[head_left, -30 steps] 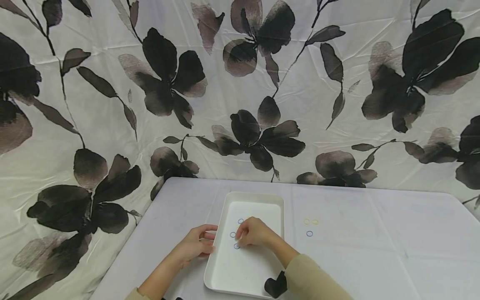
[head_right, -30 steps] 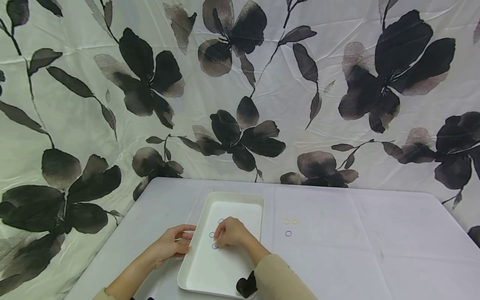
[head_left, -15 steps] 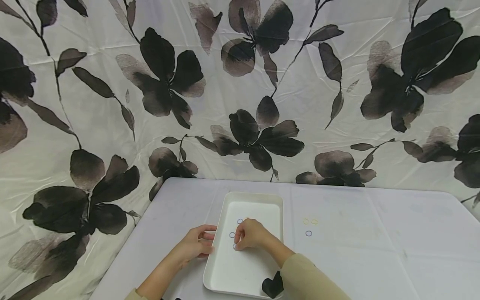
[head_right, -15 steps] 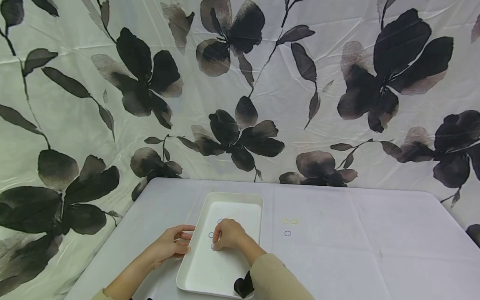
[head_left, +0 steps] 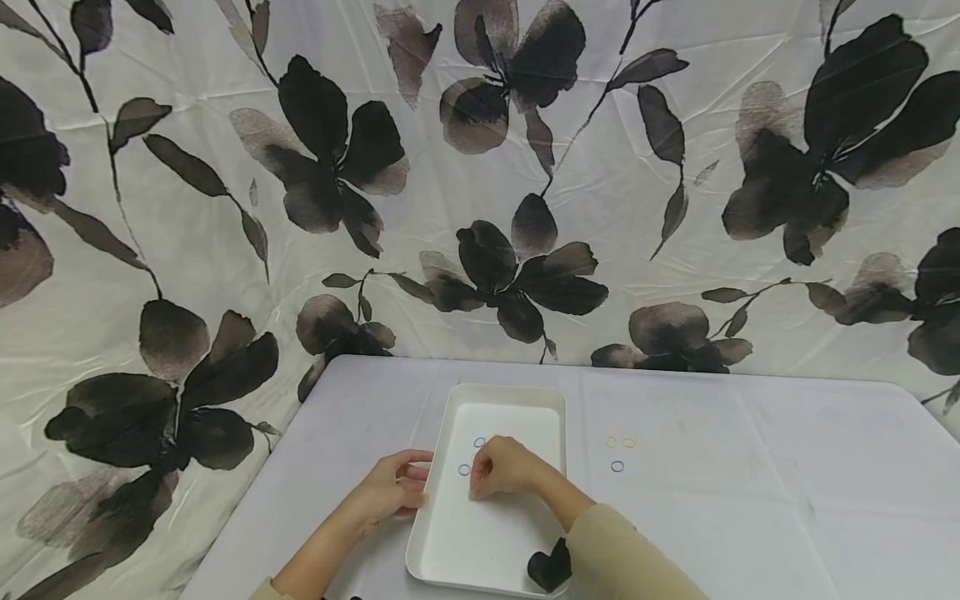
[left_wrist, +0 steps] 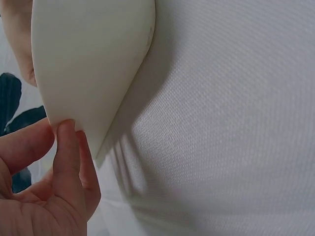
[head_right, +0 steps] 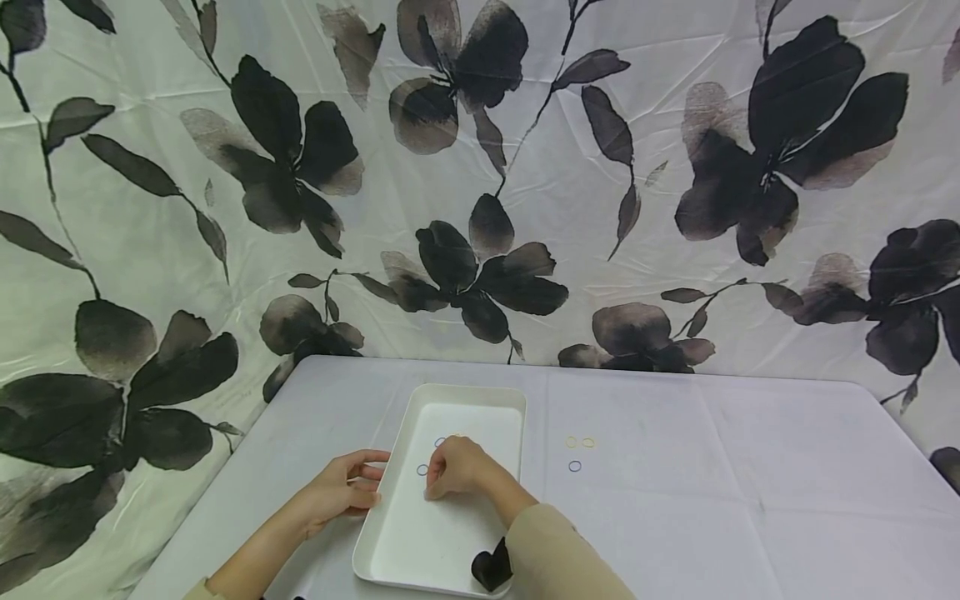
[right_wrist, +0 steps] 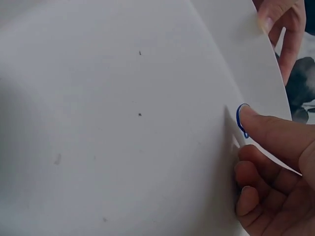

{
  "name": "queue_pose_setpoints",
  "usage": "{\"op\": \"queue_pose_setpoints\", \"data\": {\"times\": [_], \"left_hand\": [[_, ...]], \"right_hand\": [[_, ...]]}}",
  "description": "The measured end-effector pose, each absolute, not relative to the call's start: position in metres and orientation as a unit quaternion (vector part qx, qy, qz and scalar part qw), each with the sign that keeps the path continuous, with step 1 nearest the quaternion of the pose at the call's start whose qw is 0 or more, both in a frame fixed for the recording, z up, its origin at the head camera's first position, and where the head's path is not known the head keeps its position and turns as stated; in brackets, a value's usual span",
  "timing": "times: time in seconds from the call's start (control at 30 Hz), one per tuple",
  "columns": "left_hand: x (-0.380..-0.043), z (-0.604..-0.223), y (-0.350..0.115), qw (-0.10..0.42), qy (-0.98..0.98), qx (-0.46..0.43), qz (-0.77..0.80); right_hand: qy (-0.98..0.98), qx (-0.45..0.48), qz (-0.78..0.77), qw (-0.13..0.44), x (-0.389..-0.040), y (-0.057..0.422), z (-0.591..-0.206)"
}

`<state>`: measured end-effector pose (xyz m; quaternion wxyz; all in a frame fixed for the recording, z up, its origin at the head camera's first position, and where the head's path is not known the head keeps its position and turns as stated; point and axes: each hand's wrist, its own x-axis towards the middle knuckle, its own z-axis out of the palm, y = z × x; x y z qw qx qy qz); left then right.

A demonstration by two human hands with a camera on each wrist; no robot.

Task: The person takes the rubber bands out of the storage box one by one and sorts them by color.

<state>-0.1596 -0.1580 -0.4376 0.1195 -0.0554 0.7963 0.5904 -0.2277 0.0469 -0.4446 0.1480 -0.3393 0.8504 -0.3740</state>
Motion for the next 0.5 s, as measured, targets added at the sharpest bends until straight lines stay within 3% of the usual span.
{"op": "queue_pose_setpoints", "data": {"times": [0.5], "left_hand": [[-0.158, -0.434, -0.155, 0.114, 0.795, -0.058, 0.592]], "right_hand": [[0.815, -0.287, -0.462, 0.2, -0.231, 0.065, -0.432]]}}
